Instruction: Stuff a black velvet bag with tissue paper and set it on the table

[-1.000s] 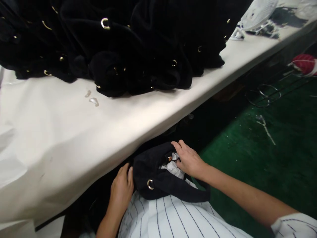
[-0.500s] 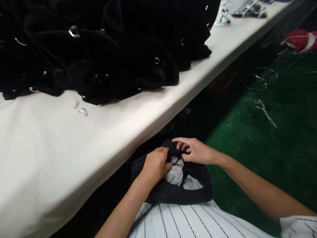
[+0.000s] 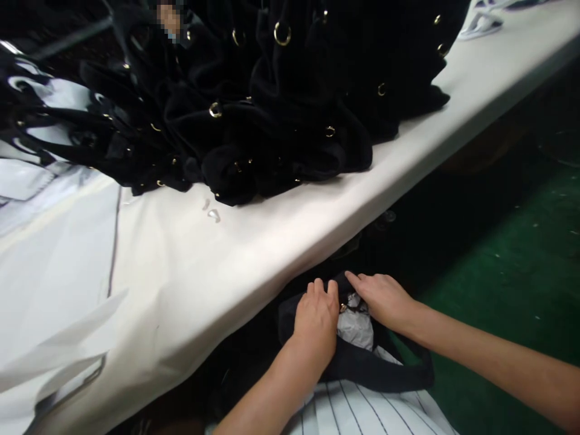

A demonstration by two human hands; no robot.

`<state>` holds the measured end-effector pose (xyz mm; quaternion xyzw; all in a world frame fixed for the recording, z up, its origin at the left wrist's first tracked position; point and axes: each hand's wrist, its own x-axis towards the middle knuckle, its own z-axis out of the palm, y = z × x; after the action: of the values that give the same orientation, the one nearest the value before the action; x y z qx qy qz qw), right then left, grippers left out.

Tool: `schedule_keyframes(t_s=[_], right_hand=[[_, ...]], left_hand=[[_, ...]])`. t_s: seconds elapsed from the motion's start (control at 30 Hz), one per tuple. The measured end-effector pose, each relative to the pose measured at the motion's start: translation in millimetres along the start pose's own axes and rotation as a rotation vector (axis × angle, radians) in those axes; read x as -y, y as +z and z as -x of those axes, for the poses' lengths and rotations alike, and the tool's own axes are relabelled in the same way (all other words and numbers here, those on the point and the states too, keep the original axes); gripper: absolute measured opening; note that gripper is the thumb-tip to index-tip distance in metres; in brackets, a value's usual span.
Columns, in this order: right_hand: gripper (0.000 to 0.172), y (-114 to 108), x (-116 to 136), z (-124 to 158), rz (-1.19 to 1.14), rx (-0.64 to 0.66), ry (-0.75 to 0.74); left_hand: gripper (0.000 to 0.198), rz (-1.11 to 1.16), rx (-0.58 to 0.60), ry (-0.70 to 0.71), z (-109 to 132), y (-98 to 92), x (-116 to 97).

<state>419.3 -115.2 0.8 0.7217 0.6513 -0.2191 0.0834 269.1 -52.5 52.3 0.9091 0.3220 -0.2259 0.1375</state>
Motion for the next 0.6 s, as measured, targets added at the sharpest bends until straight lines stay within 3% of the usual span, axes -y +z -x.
schedule_keyframes(t_s=[0.17, 0.33, 0.47, 0.6], right_hand=[[0.049, 8.5, -15.6, -9.2, -0.019, -0.111, -0.130], [0.021, 19.6, -8.6, -10.5, 0.024, -0.194, -0.014], [0.019, 17.1, 0.4, -11.3, 0.065, -0.271, -0.006], [0.022, 10.9, 3.2, -13.4, 0.032, -0.258, -0.090]], left_hand=[[0.067, -0.044, -0.044, 0.011, -5.2, 5.4, 16.1], [0.045, -0.167, -0.139, 0.220, -7.8, 17.0, 30.2], [0.027, -0.170, -0.261, 0.380, -3.4, 26.1, 40.6], [0.034, -0.020, -0.279, 0.387, -1.0, 31.3, 49.4]])
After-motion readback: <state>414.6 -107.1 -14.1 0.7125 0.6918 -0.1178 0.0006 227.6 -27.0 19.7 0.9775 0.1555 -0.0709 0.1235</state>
